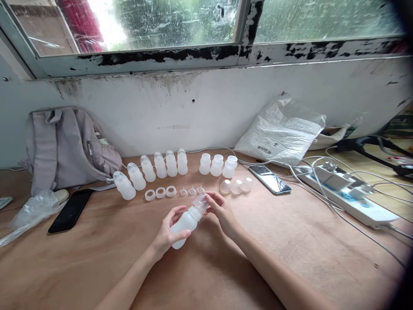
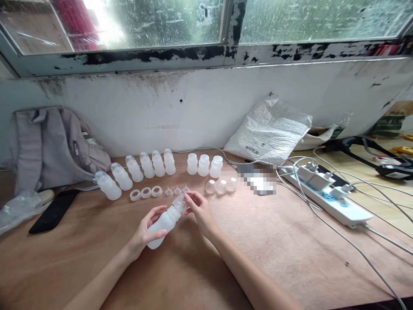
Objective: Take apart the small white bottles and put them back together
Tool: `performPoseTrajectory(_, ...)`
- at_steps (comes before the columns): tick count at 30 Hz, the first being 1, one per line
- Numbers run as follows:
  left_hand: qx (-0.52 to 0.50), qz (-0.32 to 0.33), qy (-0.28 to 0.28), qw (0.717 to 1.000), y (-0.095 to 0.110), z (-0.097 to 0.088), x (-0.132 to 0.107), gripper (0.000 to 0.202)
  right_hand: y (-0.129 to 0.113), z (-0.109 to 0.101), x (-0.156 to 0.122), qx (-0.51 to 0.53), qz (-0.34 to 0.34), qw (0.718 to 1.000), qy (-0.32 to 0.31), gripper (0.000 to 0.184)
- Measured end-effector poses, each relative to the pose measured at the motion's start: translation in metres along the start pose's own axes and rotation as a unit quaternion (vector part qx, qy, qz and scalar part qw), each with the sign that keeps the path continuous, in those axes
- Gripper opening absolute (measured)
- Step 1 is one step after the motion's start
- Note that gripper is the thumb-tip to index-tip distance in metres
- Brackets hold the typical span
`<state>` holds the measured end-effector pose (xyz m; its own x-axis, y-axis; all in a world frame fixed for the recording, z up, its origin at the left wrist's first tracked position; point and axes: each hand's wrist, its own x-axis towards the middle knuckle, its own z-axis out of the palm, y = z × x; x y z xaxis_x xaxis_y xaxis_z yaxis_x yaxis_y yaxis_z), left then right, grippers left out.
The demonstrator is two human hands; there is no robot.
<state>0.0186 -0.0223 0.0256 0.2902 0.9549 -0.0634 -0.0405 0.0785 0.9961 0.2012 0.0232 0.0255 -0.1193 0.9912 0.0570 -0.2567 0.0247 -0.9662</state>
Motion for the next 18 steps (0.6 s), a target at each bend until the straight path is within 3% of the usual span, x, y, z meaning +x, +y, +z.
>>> performPoseTrajectory(4, 0.012, 0.009, 0.030, 0.999, 0.0008, 0.0014, 0.0001, 0.057, 0.0033, 0.0014, -0.0006, -0.008, 0.001, 1.000, -0.006, 0.024)
performPoseTrajectory(18, 0.025, 0.029, 0.034, 0.999, -0.0006, 0.0015, 0.0002, 0.048, 0.0081, 0.0057, -0.0044, -0.001, 0.024, 0.999, -0.022, 0.024)
